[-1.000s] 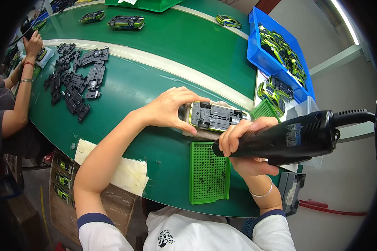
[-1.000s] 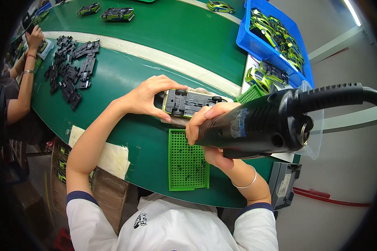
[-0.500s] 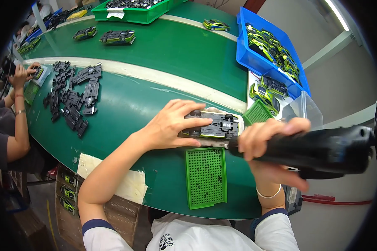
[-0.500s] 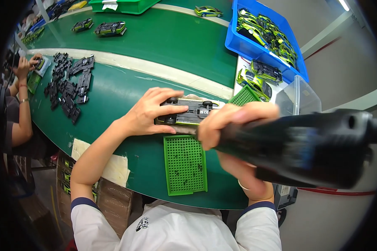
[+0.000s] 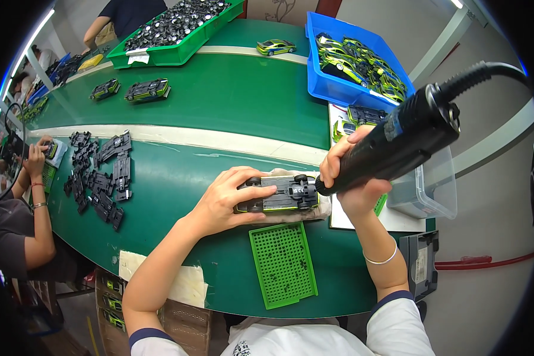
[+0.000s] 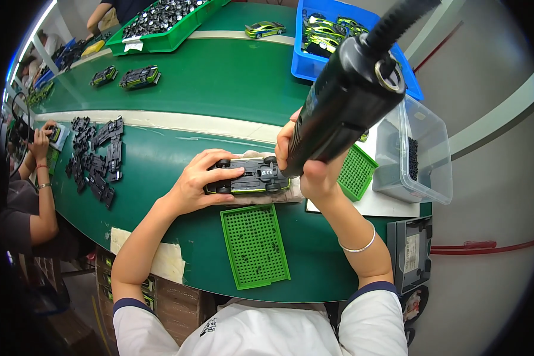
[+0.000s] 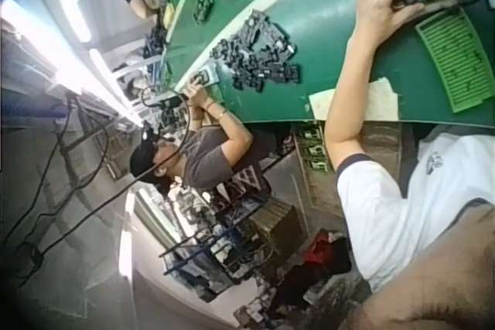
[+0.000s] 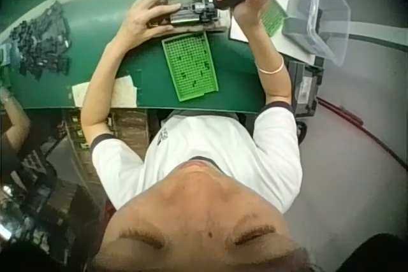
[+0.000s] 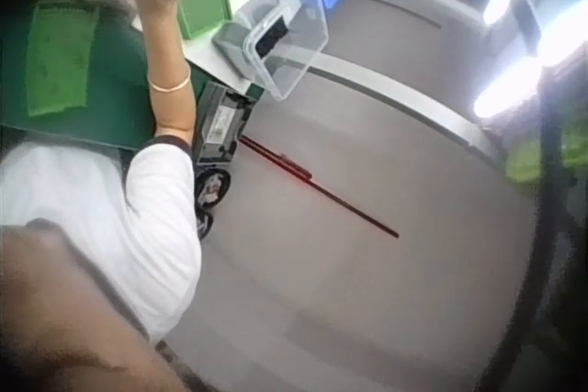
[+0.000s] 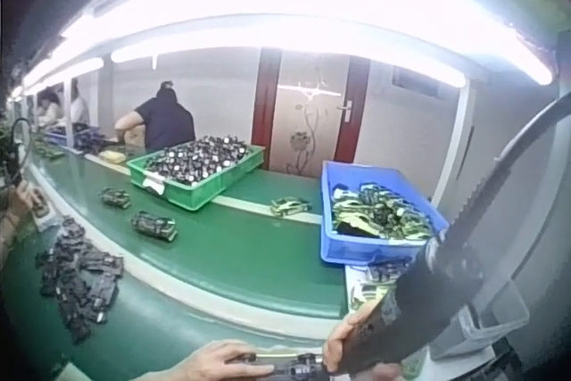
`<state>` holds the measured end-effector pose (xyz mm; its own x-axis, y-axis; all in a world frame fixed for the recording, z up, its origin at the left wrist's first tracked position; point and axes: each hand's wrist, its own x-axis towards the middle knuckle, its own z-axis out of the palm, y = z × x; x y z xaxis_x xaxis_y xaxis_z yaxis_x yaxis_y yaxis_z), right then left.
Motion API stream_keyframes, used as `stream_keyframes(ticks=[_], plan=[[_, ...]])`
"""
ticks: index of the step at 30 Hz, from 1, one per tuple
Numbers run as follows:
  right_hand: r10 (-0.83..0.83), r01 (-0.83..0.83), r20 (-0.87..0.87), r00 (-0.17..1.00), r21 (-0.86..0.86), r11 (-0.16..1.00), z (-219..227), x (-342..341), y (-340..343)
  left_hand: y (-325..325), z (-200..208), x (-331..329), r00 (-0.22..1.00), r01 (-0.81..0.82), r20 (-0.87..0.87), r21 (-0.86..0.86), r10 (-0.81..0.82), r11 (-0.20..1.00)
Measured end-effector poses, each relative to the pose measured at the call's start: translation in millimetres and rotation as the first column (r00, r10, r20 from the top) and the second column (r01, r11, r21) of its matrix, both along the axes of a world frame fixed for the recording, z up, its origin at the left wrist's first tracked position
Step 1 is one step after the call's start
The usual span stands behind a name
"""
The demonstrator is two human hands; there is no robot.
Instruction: The person assembles toy cars on a manufacturing line by sorting components from bins into a sorting tray, then securing parts of the toy car chassis with screws using an electric screwdriver.
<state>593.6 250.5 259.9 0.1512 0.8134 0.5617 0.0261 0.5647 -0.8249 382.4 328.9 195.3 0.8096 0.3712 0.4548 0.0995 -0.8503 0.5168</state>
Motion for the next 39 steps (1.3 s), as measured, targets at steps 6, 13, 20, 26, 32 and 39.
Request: stream_keyframes(ticks=[6,13,20,26,32,39], plan=[[0.019,-0.021,-0.066,0.998,-0.034,0.999,-6,3,7,1,0,-1,1.000,-0.012,0.002,-0.030,0.012,0.999],[0.016,-0.018,-0.050,0.999,-0.054,0.998,-4,1,6,0,2,1,1.000,-0.009,0.009,-0.055,0.009,0.998],[0.034,-0.037,-0.073,0.997,-0.043,0.998,-5,6,7,0,3,2,1.000,0.003,0.015,-0.068,-0.002,0.998],[0.150,-0.132,-0.163,0.975,0.114,0.985,28,13,0,1,17,0,1.000,0.016,-0.017,-0.010,-0.016,1.000],[0.263,-0.065,-0.278,0.924,0.563,0.824,103,28,-19,1,39,46,0.989,-0.150,-0.008,0.013,0.150,0.989],[0.359,-0.057,-0.343,0.868,0.649,0.759,108,40,-23,9,45,74,0.969,-0.103,-0.235,-0.079,0.082,0.992]])
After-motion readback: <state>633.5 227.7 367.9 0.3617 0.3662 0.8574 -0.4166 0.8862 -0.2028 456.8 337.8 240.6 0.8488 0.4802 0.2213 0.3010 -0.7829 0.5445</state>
